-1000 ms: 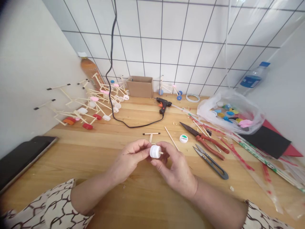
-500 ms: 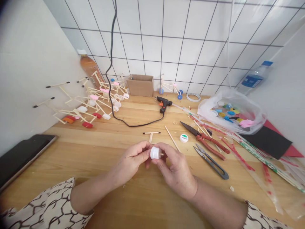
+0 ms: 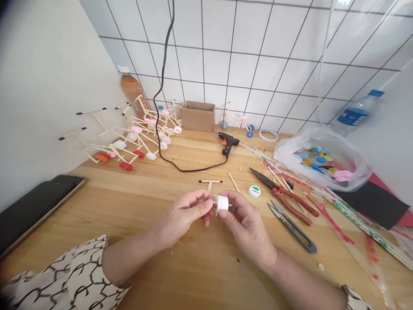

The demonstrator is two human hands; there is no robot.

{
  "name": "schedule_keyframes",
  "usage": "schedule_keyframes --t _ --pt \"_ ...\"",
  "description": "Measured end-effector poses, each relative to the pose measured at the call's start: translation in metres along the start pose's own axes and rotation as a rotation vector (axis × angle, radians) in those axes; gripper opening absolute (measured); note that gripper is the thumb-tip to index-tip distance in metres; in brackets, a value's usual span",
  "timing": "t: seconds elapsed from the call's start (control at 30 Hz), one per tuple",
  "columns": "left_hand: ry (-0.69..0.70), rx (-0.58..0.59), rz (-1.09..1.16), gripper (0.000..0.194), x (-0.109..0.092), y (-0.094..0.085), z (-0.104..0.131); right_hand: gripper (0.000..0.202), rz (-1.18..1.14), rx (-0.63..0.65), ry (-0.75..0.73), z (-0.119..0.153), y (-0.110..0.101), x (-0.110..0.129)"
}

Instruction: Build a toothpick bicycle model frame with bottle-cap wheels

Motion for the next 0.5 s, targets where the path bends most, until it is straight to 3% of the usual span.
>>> schedule_keyframes --t 0.2,0.5 --pt "-0.026 -0.035 -0.044 0.005 -0.0017 0.0003 0.0018 0.023 0.038 0.003 -0.026 0.0024 0.0022 0.0001" --pt "-0.016 -0.033 -0.043 0.003 -0.0031 0.0012 0.0031 0.022 0.167 -0.017 -0.155 0.0049 0.0031 0.0056"
Point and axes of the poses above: each hand's wrist, its own z-axis away from the middle knuckle, its own y-axis out of the palm, x = y × z, the point moved 5 cm from there along -z, towards the middle knuckle, and after that the axes turned 3 degrees about z, right-handed, at the moved point
